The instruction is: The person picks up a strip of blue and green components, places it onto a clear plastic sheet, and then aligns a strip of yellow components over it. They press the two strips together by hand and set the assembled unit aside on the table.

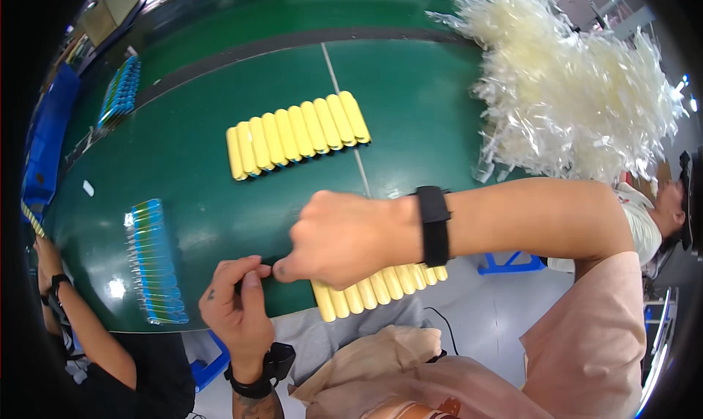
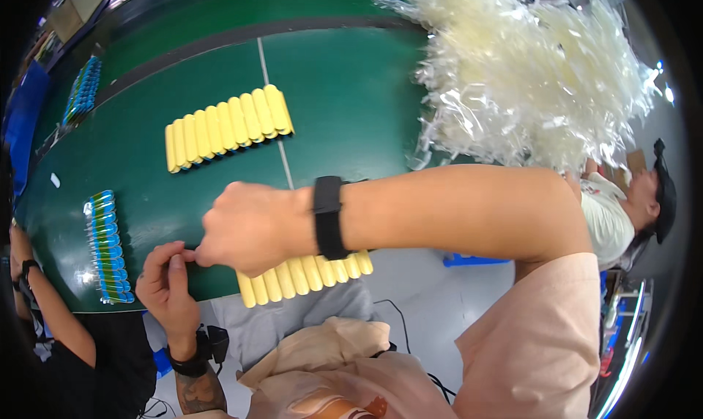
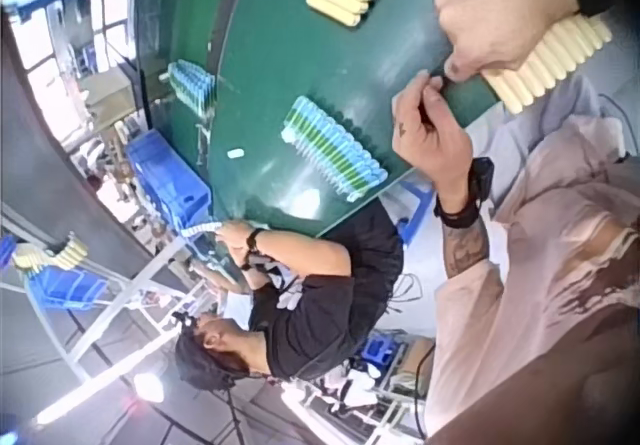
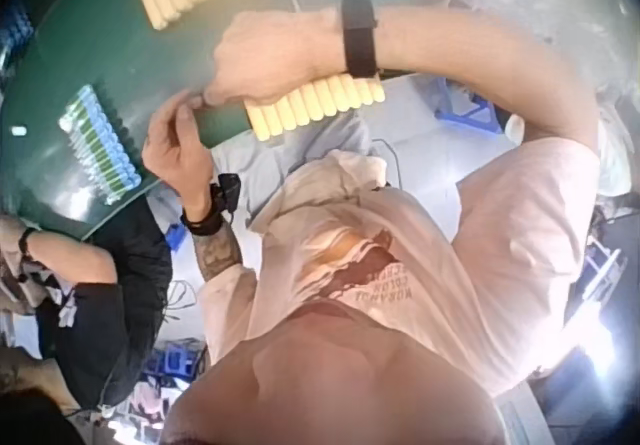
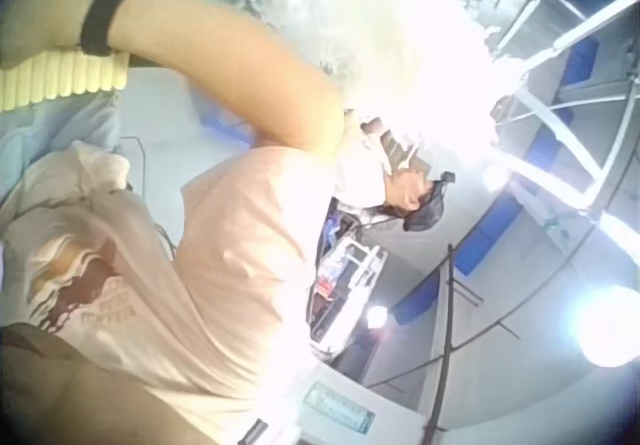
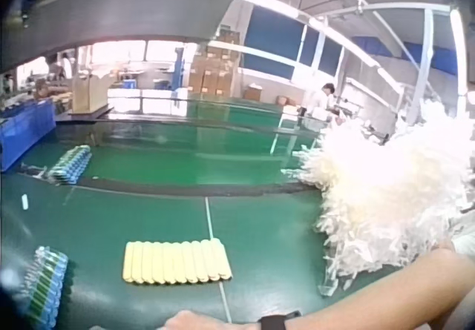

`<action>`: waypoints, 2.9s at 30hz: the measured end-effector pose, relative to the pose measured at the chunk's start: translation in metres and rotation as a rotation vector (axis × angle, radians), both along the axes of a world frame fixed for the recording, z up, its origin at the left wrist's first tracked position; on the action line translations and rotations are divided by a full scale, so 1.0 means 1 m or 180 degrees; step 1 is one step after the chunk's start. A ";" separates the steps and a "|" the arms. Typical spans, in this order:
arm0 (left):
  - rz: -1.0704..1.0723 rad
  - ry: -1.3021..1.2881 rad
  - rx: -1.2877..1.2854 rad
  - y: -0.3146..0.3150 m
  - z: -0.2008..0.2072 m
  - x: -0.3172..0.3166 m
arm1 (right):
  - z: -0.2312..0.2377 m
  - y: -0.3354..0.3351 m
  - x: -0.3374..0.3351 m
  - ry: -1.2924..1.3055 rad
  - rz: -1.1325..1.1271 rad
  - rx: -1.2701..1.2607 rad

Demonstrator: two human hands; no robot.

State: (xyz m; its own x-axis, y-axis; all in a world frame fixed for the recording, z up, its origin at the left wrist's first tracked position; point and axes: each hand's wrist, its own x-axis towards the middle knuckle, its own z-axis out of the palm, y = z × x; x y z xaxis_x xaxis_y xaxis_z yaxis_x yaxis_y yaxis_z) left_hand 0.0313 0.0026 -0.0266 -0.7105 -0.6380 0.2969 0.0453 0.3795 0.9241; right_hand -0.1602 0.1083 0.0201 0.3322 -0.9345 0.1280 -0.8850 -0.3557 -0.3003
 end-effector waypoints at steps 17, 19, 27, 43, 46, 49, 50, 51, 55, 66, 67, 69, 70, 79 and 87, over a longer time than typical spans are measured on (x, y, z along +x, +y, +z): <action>-0.1332 -0.0126 -0.2372 0.008 0.005 0.011 | 0.022 0.133 -0.025 0.1265 -0.2066 -0.0550; -0.1340 -0.0215 -0.1915 0.007 0.013 0.004 | 0.037 0.118 -0.016 0.1612 -0.1954 -0.0523; -0.1045 -0.0587 -0.0185 0.007 0.018 -0.006 | 0.080 0.042 0.013 -0.1136 -0.1617 0.1146; -0.0962 -0.0523 -0.0156 0.010 0.014 -0.011 | 0.055 0.007 0.003 -0.0745 -0.1478 0.2101; -0.0786 -0.0504 -0.0291 0.008 0.011 -0.010 | 0.058 0.005 0.005 -0.0834 -0.1476 0.2162; -0.0803 -0.0391 -0.0234 0.012 0.012 -0.010 | 0.057 0.008 0.002 -0.0824 -0.1381 0.2204; -0.0787 -0.0395 -0.0240 0.010 0.012 -0.010 | 0.055 0.009 -0.001 -0.0847 -0.1372 0.2161; -0.0829 -0.0426 -0.0367 0.008 0.013 -0.009 | 0.054 0.007 -0.002 -0.0845 -0.1351 0.2156; -0.0745 -0.0346 -0.0479 0.013 0.009 -0.010 | 0.048 0.010 -0.011 -0.0779 -0.1605 0.2496; -0.0843 -0.0576 -0.0550 0.010 0.009 -0.011 | 0.046 0.021 -0.026 -0.0708 -0.1368 0.2568; -0.0869 -0.0560 -0.0518 0.011 0.012 -0.011 | 0.046 0.025 -0.030 -0.0714 -0.1393 0.2602; -0.0756 -0.0495 -0.0490 0.011 0.014 -0.008 | 0.047 0.027 -0.031 -0.0789 -0.1520 0.2563; -0.0781 -0.0484 -0.0487 0.011 0.013 -0.009 | 0.047 0.029 -0.034 -0.0849 -0.1644 0.2517; -0.0831 -0.0737 -0.0590 0.011 0.013 -0.011 | 0.051 0.040 -0.035 -0.0673 -0.1553 0.2637; -0.0842 -0.0628 -0.0638 0.012 0.014 -0.012 | 0.030 0.067 -0.052 -0.0775 -0.1709 0.2304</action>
